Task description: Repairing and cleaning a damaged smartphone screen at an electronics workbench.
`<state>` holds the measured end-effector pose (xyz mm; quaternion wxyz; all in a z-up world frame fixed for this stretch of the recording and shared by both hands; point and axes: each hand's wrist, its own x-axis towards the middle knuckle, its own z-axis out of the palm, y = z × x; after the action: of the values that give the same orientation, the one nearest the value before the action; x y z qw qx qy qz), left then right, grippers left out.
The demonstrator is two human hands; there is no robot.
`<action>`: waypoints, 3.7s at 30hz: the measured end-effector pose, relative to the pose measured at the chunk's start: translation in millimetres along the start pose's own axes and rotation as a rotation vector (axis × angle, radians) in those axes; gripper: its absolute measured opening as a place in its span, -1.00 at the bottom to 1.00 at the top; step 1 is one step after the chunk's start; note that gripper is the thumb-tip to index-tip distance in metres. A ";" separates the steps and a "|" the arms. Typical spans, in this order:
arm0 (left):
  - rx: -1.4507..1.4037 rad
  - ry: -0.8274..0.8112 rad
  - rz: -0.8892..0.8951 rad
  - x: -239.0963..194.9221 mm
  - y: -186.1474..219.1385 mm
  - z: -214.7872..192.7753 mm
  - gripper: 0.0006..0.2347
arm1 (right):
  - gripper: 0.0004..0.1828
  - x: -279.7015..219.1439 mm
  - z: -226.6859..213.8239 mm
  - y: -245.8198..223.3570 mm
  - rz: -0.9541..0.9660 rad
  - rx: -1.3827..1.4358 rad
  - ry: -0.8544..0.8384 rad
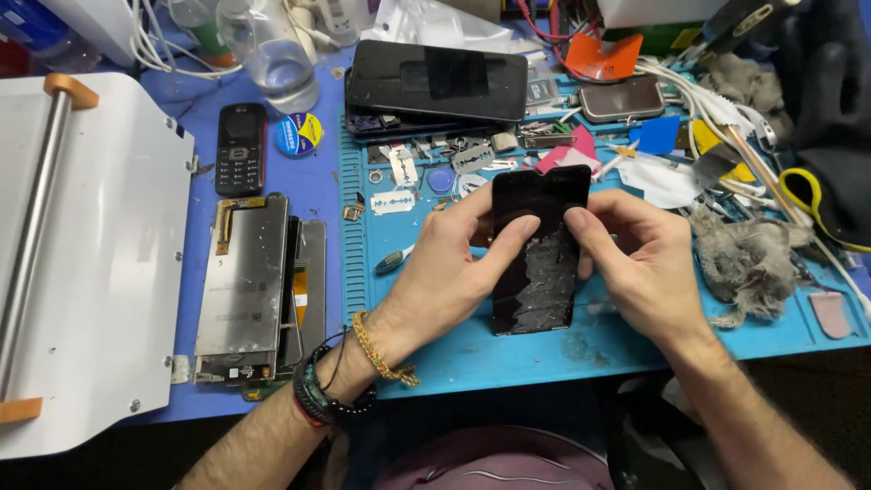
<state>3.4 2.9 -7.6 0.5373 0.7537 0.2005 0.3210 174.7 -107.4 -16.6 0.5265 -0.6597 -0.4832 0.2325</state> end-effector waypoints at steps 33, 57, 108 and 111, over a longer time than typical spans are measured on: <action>0.030 0.006 0.012 0.0 0.0 -1.5 -0.76 | -0.84 -2.0 -6.6 5.2 0.033 0.046 -0.106; 0.009 0.014 -0.018 -0.3 7.3 -3.5 -0.80 | -0.84 2.1 -0.3 9.8 0.041 0.085 -0.036; 0.027 0.004 -0.013 -1.2 9.7 -3.3 -0.78 | -0.90 -3.6 -1.7 -3.6 0.121 0.014 0.011; 0.025 0.003 0.004 -2.2 9.7 -4.2 -0.78 | -0.93 -7.8 -1.6 -3.3 0.167 0.065 -0.009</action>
<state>-1.5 1.0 1.8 0.5268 0.7604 0.2039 0.3203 171.5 -115.0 -14.7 0.5241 -0.6793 -0.4211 0.2944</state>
